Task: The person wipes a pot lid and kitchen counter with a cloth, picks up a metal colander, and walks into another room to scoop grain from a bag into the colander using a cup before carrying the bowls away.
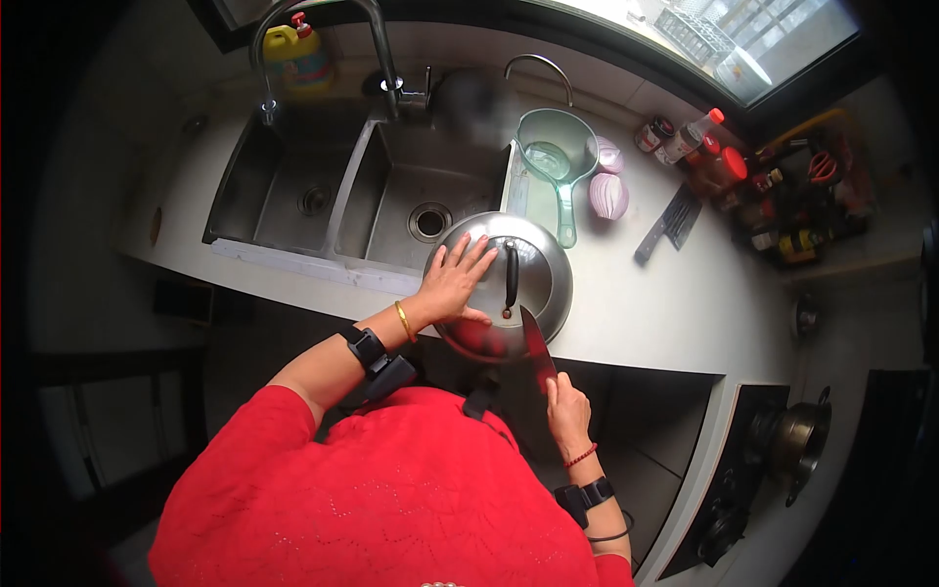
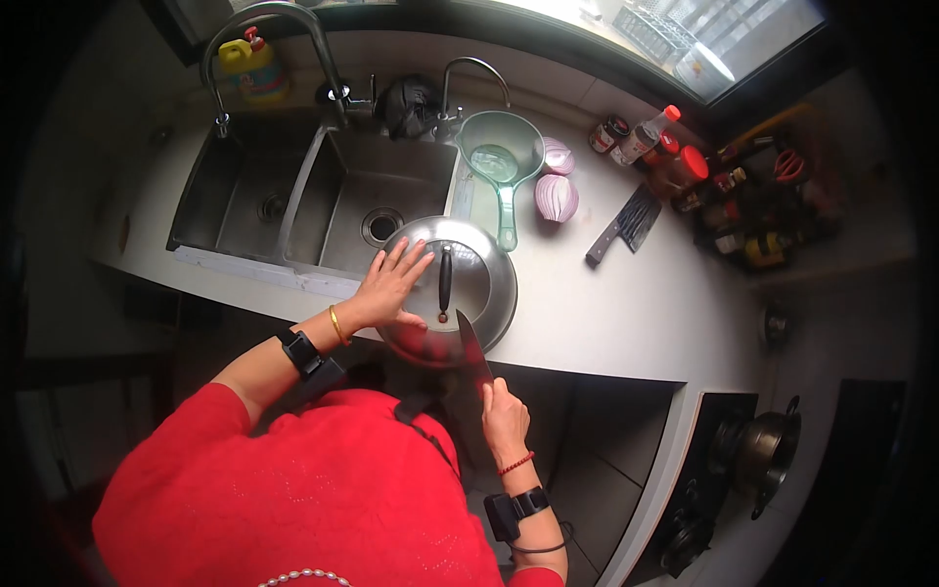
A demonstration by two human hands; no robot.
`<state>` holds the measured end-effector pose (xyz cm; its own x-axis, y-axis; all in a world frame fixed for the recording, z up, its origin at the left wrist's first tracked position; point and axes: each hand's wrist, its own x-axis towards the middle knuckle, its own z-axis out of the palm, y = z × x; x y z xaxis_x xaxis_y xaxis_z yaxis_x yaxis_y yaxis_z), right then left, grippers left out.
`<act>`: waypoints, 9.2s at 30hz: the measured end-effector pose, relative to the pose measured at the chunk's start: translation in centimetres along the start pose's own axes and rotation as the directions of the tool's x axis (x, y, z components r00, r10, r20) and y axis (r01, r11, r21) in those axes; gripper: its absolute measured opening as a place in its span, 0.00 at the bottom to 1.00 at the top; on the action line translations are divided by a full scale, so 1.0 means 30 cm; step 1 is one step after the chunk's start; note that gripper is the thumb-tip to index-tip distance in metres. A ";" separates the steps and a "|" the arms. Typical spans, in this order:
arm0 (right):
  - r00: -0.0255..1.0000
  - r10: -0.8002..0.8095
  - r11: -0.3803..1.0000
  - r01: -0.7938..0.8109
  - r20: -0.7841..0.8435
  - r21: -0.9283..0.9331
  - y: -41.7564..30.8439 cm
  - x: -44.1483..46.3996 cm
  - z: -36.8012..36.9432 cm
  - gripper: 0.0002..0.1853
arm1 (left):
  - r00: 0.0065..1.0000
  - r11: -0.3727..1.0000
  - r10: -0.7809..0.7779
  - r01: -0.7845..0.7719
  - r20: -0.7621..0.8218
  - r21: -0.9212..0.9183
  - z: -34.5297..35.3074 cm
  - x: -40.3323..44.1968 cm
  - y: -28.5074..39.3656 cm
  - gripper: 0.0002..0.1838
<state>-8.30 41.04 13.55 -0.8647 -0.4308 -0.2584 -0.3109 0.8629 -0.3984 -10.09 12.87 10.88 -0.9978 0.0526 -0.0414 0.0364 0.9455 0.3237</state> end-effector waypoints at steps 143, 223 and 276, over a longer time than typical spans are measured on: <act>0.775 0.312 0.607 -0.608 0.550 0.512 0.029 0.016 -0.195 0.13 | 0.952 0.938 0.305 -0.295 0.029 -0.183 -0.059 0.116 0.103 0.17; 0.861 0.474 0.061 -0.241 0.185 0.969 -0.240 0.233 0.097 0.05 | 0.709 0.661 0.685 -0.701 -0.164 -0.267 -0.036 0.413 -0.053 0.07; 0.862 -0.167 0.235 -0.437 0.479 0.868 -0.640 0.224 -0.044 0.07 | 0.896 0.943 0.076 -0.207 -0.438 -0.260 -0.306 0.003 -0.504 0.06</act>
<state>-8.67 21.92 20.64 -0.5047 -0.6416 -0.5776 0.6474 0.1613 -0.7449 -11.25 -4.38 14.67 -0.9158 -0.0220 0.4010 0.2260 0.7971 0.5599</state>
